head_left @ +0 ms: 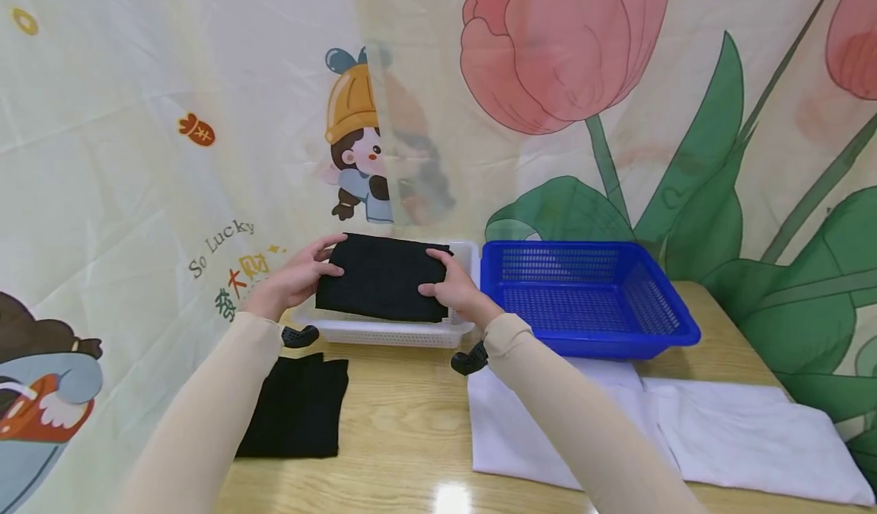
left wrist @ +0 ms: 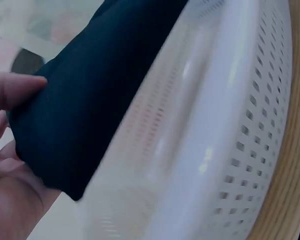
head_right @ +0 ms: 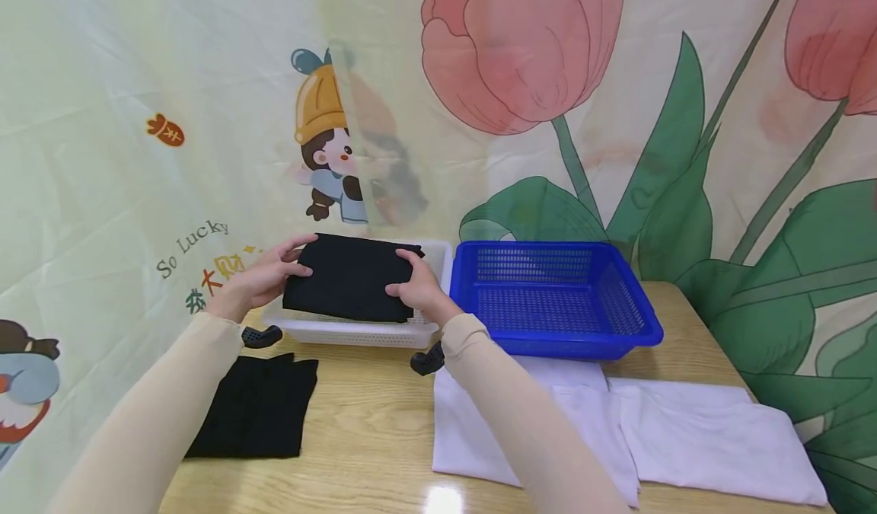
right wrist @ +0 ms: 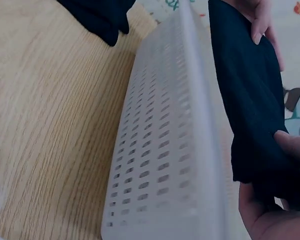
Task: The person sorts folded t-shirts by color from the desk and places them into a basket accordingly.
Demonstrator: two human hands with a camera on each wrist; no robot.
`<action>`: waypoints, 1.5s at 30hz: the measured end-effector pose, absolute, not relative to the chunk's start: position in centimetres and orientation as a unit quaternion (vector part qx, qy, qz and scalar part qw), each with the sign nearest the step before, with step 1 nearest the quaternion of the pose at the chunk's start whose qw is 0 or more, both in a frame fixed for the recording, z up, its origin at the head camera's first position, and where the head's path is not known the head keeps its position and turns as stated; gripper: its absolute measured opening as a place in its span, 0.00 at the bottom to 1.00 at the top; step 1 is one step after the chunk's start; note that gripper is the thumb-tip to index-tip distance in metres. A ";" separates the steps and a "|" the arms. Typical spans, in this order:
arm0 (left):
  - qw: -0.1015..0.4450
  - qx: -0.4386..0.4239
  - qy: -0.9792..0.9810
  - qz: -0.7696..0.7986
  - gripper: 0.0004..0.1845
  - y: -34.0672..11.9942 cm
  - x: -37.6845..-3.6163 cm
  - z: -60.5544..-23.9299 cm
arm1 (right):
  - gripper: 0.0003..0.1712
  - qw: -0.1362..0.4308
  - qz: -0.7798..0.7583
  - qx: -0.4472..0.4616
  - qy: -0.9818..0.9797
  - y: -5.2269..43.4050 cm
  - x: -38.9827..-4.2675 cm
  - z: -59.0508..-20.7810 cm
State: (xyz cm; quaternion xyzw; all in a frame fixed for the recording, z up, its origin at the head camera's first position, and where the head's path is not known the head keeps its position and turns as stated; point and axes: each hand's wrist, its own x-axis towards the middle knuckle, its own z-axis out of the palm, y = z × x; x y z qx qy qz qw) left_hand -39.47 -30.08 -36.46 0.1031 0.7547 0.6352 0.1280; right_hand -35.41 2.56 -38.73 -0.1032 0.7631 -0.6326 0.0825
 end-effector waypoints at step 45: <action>0.145 0.047 0.879 0.453 0.42 -27.8 -41.8 -42.2 | 0.46 0.153 -0.540 -0.026 0.827 0.9 -37.6 -42.3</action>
